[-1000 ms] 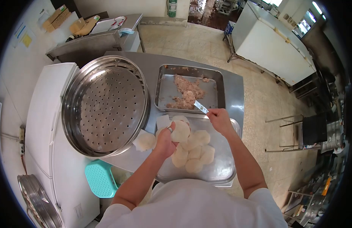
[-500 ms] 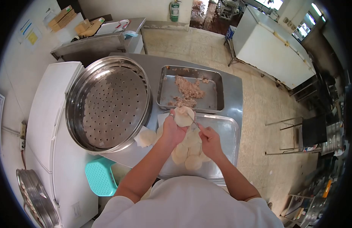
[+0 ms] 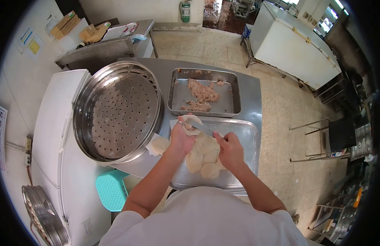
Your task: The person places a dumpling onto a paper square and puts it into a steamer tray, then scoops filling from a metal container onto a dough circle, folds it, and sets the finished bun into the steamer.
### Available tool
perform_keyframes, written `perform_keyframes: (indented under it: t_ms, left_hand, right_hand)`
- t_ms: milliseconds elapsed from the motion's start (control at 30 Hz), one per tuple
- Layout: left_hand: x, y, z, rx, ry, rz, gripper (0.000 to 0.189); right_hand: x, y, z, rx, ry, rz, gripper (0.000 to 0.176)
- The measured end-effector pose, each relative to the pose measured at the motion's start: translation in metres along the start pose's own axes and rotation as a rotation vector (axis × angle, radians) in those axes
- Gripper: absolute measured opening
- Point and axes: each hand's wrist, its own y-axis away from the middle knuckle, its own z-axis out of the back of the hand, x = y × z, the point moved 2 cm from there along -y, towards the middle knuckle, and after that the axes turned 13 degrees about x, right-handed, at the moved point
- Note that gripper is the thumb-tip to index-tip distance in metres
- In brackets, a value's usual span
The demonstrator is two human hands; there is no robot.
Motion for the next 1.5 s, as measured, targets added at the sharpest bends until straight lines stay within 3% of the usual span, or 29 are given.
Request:
perform_keyframes:
  t_ms: [67, 167, 367, 500, 700, 1100, 1300, 1500]
  left_hand:
    - [-0.005, 0.002, 0.000, -0.006, -0.023, 0.006, 0.041]
    - [-0.011, 0.004, 0.018, -0.012, -0.052, 0.017, 0.035]
    - [-0.023, 0.008, 0.045, 0.011, -0.225, -0.060, 0.028]
    - [-0.025, 0.014, 0.065, 0.011, -0.290, -0.041, 0.030]
    - [-0.015, 0.024, 0.080, -0.020, -0.127, 0.040, 0.033]
    - [-0.020, 0.031, 0.087, -0.021, -0.117, 0.079, 0.034]
    - [-0.019, 0.020, 0.093, 0.062, -0.130, 0.043, 0.035]
    - [-0.028, 0.003, 0.069, 0.098, -0.092, -0.005, 0.041]
  right_hand:
    - [-0.009, 0.001, 0.004, 0.056, 0.042, -0.022, 0.053]
    - [0.000, -0.004, 0.017, 0.005, 0.028, 0.116, 0.052]
    - [-0.026, -0.031, 0.025, 0.191, 0.083, 0.066, 0.048]
    - [-0.040, -0.097, 0.039, 0.242, 0.163, -0.018, 0.040]
    - [-0.043, -0.200, -0.010, 0.563, 0.383, -0.040, 0.032]
    - [-0.036, -0.213, -0.021, 0.735, 0.364, 0.051, 0.019]
    - [-0.064, -0.205, -0.021, 0.602, 0.006, 0.148, 0.019]
    - [-0.075, -0.165, -0.014, 0.534, -0.501, -0.134, 0.025]
